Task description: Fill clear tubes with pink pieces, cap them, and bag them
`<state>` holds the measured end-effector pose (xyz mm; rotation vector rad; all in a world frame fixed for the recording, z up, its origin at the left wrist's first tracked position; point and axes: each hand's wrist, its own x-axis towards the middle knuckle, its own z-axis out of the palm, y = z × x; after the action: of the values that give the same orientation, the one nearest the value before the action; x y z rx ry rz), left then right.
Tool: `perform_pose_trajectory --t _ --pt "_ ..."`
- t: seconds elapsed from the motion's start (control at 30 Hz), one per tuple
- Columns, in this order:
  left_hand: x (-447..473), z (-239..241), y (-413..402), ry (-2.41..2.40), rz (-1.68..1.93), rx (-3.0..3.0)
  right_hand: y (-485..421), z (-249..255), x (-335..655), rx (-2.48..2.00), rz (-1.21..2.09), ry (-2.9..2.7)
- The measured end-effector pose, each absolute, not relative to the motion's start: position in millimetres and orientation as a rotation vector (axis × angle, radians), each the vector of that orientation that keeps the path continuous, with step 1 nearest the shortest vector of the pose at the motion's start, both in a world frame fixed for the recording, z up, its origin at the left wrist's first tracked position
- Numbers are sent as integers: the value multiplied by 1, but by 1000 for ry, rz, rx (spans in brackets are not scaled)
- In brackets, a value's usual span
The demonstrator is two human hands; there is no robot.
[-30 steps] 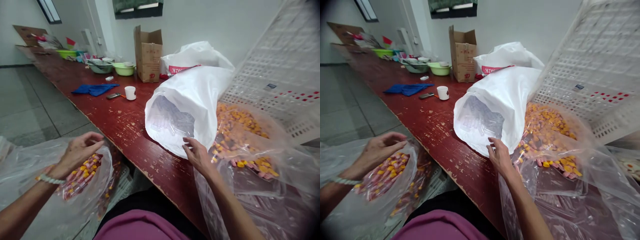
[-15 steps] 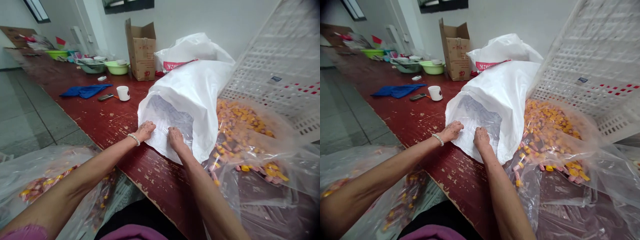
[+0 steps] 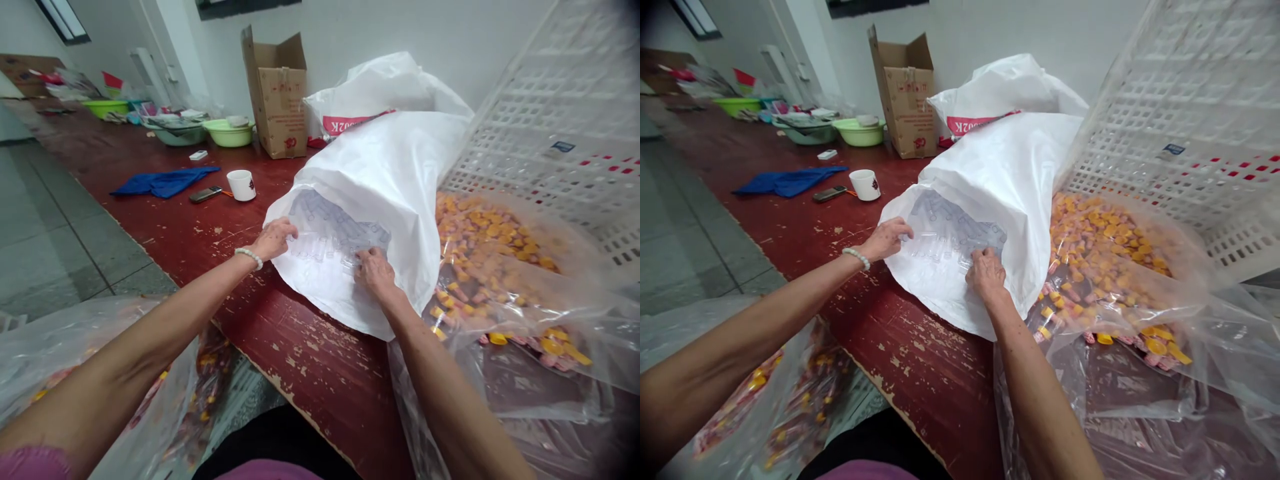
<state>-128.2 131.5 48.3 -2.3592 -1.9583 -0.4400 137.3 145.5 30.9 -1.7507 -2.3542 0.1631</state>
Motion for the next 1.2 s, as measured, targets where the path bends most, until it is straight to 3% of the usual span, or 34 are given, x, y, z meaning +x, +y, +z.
perform_pose_trajectory --t 0.23,0.47,0.57,0.73,0.9,1.0,1.2 --pt "-133 30 157 -1732 -204 -2628 145 21 140 -1564 256 -2516" --pt "-128 43 142 -1725 -295 -2577 134 30 148 -1422 502 -2383" --pt "-106 51 114 -1842 -732 -2636 119 34 145 -1231 797 -2114" --pt "-46 38 62 -2077 -2020 -2914 87 32 128 -977 1281 -1668" --pt "-9 19 38 -1969 -2867 -2670 63 18 119 -933 1428 -1473" --pt "-3 17 33 -1825 -2940 -2685 52 16 121 -937 1449 -1504" --pt "-2 8 33 -1862 -2538 -2774 37 28 125 -902 1463 -1654"
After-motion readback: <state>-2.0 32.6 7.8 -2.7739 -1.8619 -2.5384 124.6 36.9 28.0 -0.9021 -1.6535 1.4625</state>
